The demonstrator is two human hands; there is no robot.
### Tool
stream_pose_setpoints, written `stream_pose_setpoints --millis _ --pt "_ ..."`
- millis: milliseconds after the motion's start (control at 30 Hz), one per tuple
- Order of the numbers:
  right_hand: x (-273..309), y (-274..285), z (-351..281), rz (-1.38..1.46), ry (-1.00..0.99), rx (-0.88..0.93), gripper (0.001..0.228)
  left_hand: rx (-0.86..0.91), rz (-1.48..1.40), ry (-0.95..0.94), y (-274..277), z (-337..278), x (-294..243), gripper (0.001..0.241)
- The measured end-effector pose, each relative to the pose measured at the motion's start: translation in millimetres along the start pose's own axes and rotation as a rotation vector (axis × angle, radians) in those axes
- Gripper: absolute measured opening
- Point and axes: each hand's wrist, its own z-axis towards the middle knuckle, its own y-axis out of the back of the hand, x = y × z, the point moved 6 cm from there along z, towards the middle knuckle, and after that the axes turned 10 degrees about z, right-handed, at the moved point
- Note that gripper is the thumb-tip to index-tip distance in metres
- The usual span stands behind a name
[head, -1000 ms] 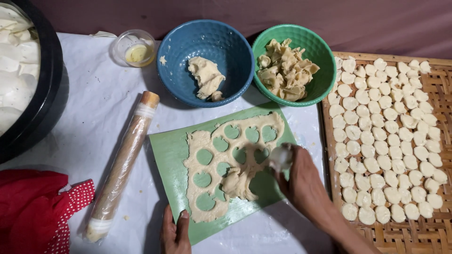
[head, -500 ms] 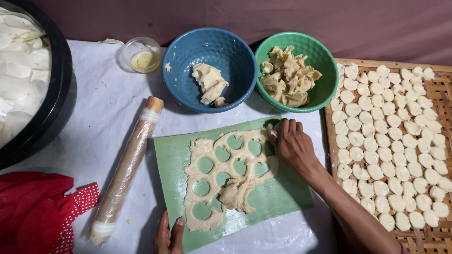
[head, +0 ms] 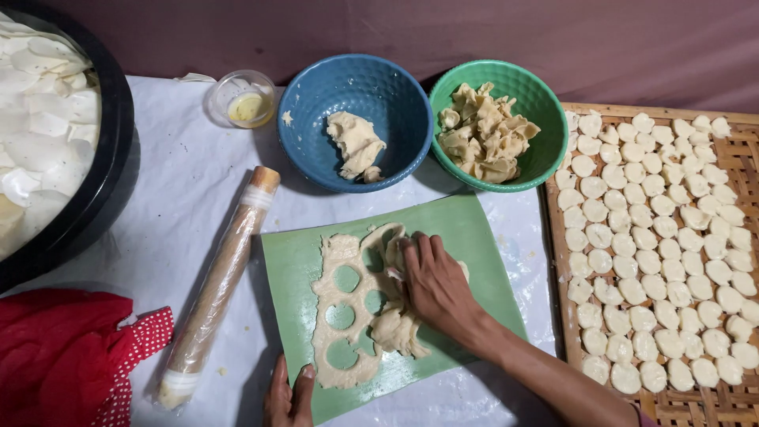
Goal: Cutting small circles from a sheet of dough and rolling out dough with a rolling pin.
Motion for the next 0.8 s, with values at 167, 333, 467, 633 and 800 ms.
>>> stream_pose_setpoints --millis 167,333,467,633,800 --pt "10 10 -7 0.056 -0.051 0.111 0.019 0.063 -0.099 -0.036 -3 4 3 0.050" --pt "-7 37 -27 0.425 -0.253 0.185 0.049 0.063 -0.048 -0.059 -4 5 3 0.044" --pt "9 100 -23 0.531 -0.283 0.014 0.038 0.100 -0.074 -0.062 -7 7 3 0.043" --pt "-36 93 -22 0.457 -0.505 0.126 0.043 0.123 -0.063 0.002 -8 3 -10 0.044" --pt "-103 48 -48 0.434 -0.754 0.338 0.062 0.093 -0.109 0.012 -8 5 -6 0.043"
